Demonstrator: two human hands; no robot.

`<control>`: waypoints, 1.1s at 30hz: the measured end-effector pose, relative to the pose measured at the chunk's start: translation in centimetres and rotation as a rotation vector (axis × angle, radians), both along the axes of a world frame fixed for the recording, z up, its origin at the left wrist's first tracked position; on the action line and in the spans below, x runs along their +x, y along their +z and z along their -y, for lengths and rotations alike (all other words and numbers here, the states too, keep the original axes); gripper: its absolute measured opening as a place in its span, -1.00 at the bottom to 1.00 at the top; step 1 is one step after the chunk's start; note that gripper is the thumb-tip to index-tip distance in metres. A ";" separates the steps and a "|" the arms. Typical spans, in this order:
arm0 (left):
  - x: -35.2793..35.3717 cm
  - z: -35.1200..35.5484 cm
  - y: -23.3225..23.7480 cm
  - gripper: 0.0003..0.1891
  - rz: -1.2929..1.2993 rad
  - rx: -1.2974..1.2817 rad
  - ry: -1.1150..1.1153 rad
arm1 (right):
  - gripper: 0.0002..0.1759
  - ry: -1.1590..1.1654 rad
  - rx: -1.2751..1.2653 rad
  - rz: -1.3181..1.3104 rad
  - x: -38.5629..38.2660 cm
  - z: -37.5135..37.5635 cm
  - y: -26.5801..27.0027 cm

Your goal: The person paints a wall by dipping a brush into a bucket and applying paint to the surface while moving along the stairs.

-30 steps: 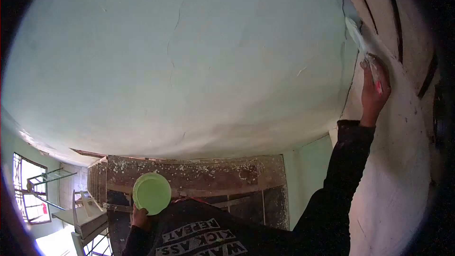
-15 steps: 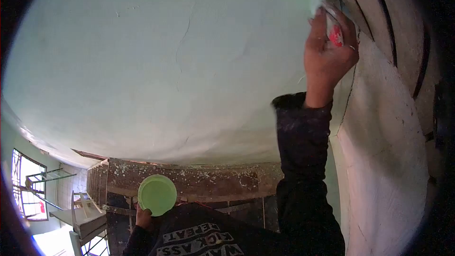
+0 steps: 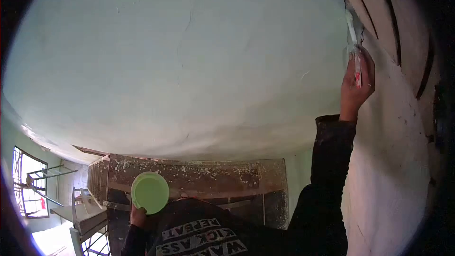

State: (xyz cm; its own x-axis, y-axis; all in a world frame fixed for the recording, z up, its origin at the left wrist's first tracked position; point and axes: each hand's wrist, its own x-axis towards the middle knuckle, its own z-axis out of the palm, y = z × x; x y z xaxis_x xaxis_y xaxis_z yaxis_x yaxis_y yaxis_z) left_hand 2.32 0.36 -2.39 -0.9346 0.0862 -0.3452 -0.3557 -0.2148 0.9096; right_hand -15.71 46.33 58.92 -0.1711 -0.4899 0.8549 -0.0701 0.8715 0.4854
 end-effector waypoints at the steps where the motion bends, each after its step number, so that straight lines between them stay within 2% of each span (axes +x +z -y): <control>1: -0.4 0.0 0.4 -0.33 0.092 0.079 0.038 | -0.78 -0.028 0.010 -0.010 0.0 -0.4 0.1; 3: -0.4 0.1 0.4 -0.32 0.187 0.155 0.073 | -0.77 -0.061 0.014 0.055 0.1 -0.9 -1.5; 4: -0.3 0.2 0.2 -0.34 0.196 0.005 0.002 | -0.76 -0.087 0.021 0.115 0.2 -1.1 -2.6; 5: -0.3 0.1 0.0 -0.36 0.204 -0.144 -0.068 | -0.74 -0.018 0.040 0.202 0.8 -1.3 -3.9; 6: -0.2 -0.1 -0.1 -0.36 0.206 -0.142 -0.066 | -0.74 -0.016 0.042 0.203 1.8 -1.0 -5.3; 8: 0.4 -0.3 0.1 -0.42 0.177 -0.179 -0.061 | -0.73 0.065 -0.054 0.550 3.6 -0.2 -7.6; 11: 0.2 -0.6 0.3 -0.50 0.118 -0.236 -0.063 | -0.74 0.071 -0.135 0.688 4.0 -1.8 -5.8; 12: 0.4 -0.2 -2.3 -0.50 0.116 -0.237 -0.065 | -0.76 -0.001 -0.216 0.705 4.2 -2.5 -4.3; 13: 1.0 0.8 -7.3 -0.47 -0.075 -0.382 -0.201 | -0.78 -0.037 -0.161 0.649 4.3 -3.2 -2.4; 14: 1.3 1.2 -10.0 -0.44 -0.270 -0.521 -0.335 | -0.79 -0.072 -0.104 0.593 4.3 -4.1 -0.5; 15: 1.1 0.6 -7.7 -0.44 -0.269 -0.518 -0.336 | -0.79 -0.049 -0.149 0.536 3.9 -5.5 1.5; 16: 0.2 -0.5 -2.0 -0.48 0.000 -0.232 -0.128 | -0.79 -0.027 -0.194 0.478 3.8 -6.4 2.9; 17: -0.4 -1.1 1.3 -0.51 0.265 0.055 0.079 | -0.79 -0.031 -0.193 0.477 4.1 -6.0 3.8; 18: -0.1 -0.8 -0.2 -0.51 0.263 0.057 0.078 | -0.77 -0.128 -0.139 0.378 4.4 -5.5 4.7; 19: 0.6 -0.3 -2.7 -0.47 0.084 -0.076 -0.001 | -0.75 -0.221 -0.085 0.280 4.4 -5.2 5.1; 20: 1.1 0.1 -4.7 -0.42 -0.094 -0.209 -0.079 | -0.75 -0.219 -0.082 0.281 4.2 -5.4 4.9; 22: 1.5 0.2 -6.1 -0.44 -0.055 -0.144 -0.112 | -0.71 -0.193 0.126 0.169 3.7 -6.2 3.6; 24: 2.0 0.9 -9.0 -0.43 -0.016 -0.082 -0.146 | -0.69 -0.105 0.111 0.251 2.5 -6.1 0.2; 26: 3.0 1.9 -14.1 -0.42 -0.249 -0.538 -0.229 | -0.68 -0.071 0.046 0.403 2.7 -5.5 -4.4; 27: 3.0 1.2 -12.5 -0.42 -0.246 -0.534 -0.221 | -0.68 -0.048 0.005 0.505 3.2 -4.9 -6.5; 29: 1.6 -1.4 -2.6 -0.47 -0.107 0.093 0.029 | -0.73 -0.009 -0.117 0.645 4.2 -2.5 -8.9; 30: 0.7 -2.1 2.2 -0.47 -0.108 0.095 0.031 | -0.73 -0.007 -0.114 0.644 4.2 -2.3 -8.7; 31: -0.2 -2.6 6.8 -0.48 0.093 0.140 0.104 | -0.75 0.063 -0.146 0.713 4.4 -2.3 -8.5; 32: -0.5 -2.7 8.8 -0.49 0.295 0.184 0.174 | -0.78 0.131 -0.180 0.781 4.7 -2.2 -8.2; 33: 0.1 -2.2 6.1 -0.49 0.295 0.183 0.171 | -0.78 0.051 -0.112 0.789 4.8 -2.1 -6.7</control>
State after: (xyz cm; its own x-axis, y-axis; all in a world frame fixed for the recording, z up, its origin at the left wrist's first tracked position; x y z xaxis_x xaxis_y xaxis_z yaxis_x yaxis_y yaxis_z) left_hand 2.41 2.57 3.73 -0.8038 0.0224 -0.5945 -0.5410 -0.4433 0.7147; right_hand -10.93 48.46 52.26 -0.7257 -0.4317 0.5357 -0.3973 0.8986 0.1859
